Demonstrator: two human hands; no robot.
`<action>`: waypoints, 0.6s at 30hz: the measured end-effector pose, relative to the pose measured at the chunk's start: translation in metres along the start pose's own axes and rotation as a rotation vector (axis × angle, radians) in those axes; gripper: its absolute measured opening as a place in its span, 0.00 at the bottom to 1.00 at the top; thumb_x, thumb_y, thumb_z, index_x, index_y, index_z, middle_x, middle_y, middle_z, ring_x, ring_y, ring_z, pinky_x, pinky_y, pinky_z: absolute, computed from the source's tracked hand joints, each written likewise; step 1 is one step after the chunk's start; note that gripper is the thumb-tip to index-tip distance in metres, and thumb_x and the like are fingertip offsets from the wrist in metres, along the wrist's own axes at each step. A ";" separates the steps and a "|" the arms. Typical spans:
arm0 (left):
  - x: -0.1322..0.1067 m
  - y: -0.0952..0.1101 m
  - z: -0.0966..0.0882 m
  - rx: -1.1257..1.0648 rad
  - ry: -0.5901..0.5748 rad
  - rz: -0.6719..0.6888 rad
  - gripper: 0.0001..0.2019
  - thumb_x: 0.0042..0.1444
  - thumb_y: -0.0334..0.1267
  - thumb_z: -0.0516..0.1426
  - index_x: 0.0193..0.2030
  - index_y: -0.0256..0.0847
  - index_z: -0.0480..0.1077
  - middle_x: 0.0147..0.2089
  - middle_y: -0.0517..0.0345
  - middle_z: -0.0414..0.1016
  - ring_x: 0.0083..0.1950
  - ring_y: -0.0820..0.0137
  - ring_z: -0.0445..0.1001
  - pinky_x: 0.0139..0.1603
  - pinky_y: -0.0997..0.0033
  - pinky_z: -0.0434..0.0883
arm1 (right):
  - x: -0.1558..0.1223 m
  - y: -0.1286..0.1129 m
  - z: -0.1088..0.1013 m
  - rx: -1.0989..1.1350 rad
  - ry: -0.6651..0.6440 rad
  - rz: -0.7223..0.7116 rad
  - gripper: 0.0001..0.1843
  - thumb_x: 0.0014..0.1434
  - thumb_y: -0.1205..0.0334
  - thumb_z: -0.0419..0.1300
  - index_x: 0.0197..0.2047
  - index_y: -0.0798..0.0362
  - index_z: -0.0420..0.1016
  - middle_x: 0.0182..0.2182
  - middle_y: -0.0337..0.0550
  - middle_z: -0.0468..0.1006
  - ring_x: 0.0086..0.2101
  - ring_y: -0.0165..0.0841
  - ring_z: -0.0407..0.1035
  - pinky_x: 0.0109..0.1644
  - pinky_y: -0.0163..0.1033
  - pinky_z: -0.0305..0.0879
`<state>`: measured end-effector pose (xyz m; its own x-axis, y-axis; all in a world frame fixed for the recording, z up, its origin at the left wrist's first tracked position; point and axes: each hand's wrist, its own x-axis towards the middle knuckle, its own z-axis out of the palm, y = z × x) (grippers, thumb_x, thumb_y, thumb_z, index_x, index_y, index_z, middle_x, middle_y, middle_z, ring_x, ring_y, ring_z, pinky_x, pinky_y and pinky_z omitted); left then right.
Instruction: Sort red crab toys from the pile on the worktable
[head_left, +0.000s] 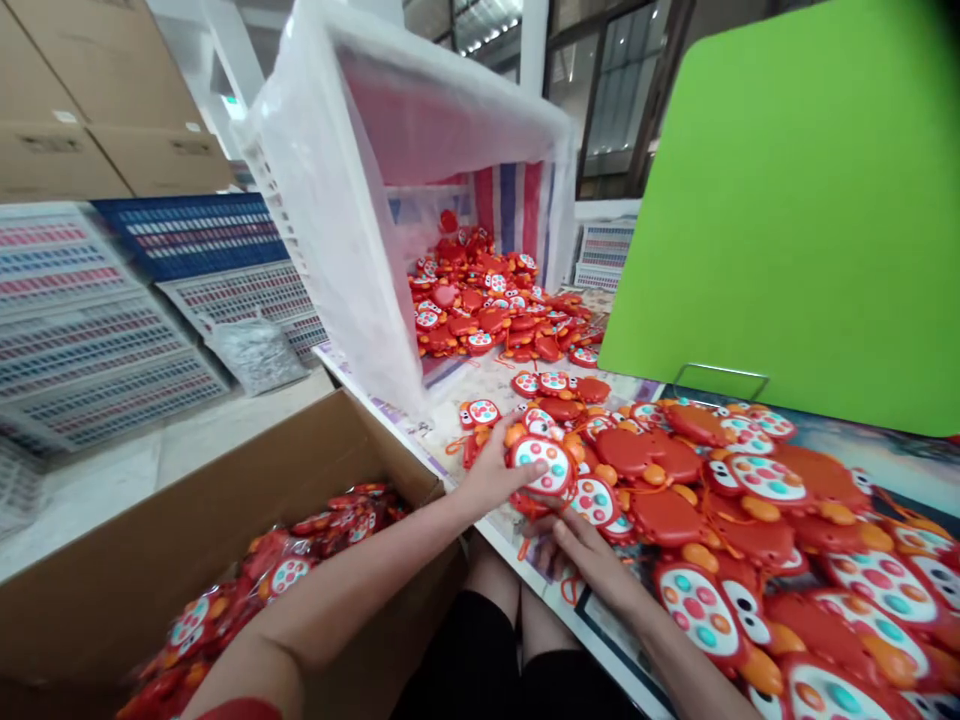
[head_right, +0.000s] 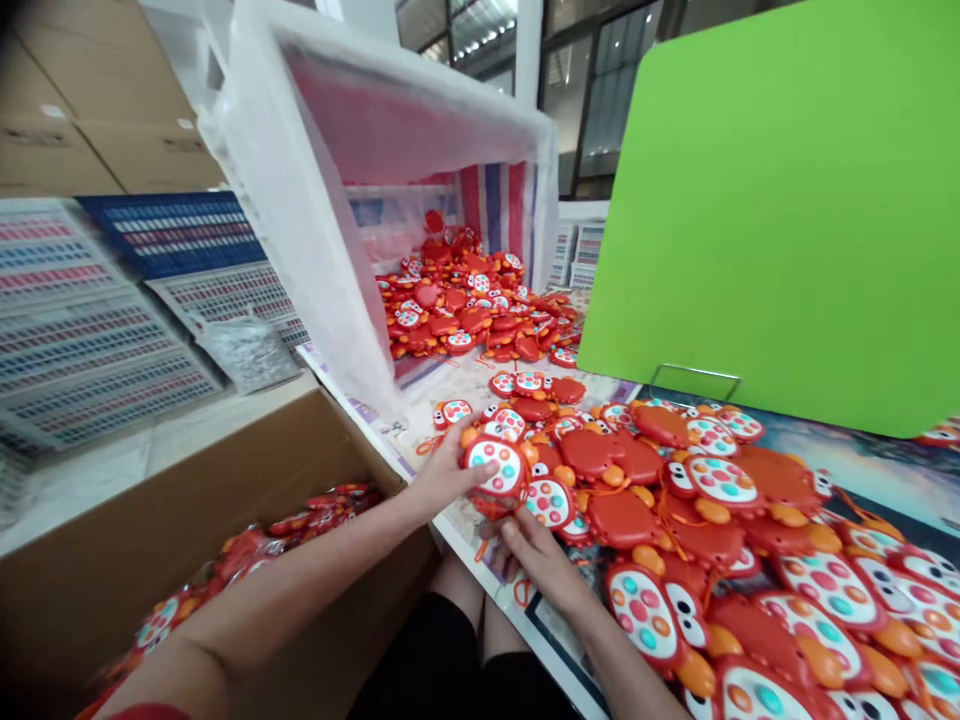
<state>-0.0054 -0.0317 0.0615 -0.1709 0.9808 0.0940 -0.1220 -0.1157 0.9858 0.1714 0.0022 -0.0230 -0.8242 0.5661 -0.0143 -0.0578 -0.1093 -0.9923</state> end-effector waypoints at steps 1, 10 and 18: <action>0.009 0.007 0.007 -0.001 -0.068 0.017 0.51 0.44 0.41 0.70 0.72 0.47 0.46 0.62 0.43 0.66 0.56 0.56 0.72 0.54 0.55 0.73 | 0.000 -0.002 0.001 0.012 0.004 -0.009 0.37 0.60 0.35 0.54 0.63 0.50 0.60 0.41 0.50 0.77 0.26 0.32 0.71 0.27 0.39 0.68; 0.075 0.012 0.008 0.465 -0.234 0.306 0.19 0.56 0.37 0.61 0.55 0.41 0.70 0.56 0.48 0.73 0.56 0.62 0.73 0.52 0.64 0.73 | 0.002 -0.003 0.004 -0.008 0.025 -0.007 0.36 0.63 0.38 0.53 0.67 0.48 0.54 0.41 0.48 0.76 0.25 0.30 0.71 0.28 0.38 0.69; 0.149 0.005 -0.093 1.281 0.057 0.176 0.17 0.60 0.32 0.55 0.56 0.36 0.68 0.57 0.49 0.72 0.57 0.65 0.71 0.60 0.66 0.67 | 0.003 -0.003 0.008 0.012 0.035 0.018 0.35 0.62 0.39 0.54 0.66 0.47 0.57 0.39 0.47 0.75 0.27 0.30 0.71 0.26 0.35 0.67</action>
<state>-0.1228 0.0992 0.0678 -0.1345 0.9561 0.2604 0.9185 0.0217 0.3947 0.1649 -0.0020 -0.0193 -0.8047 0.5925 -0.0365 -0.0500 -0.1290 -0.9904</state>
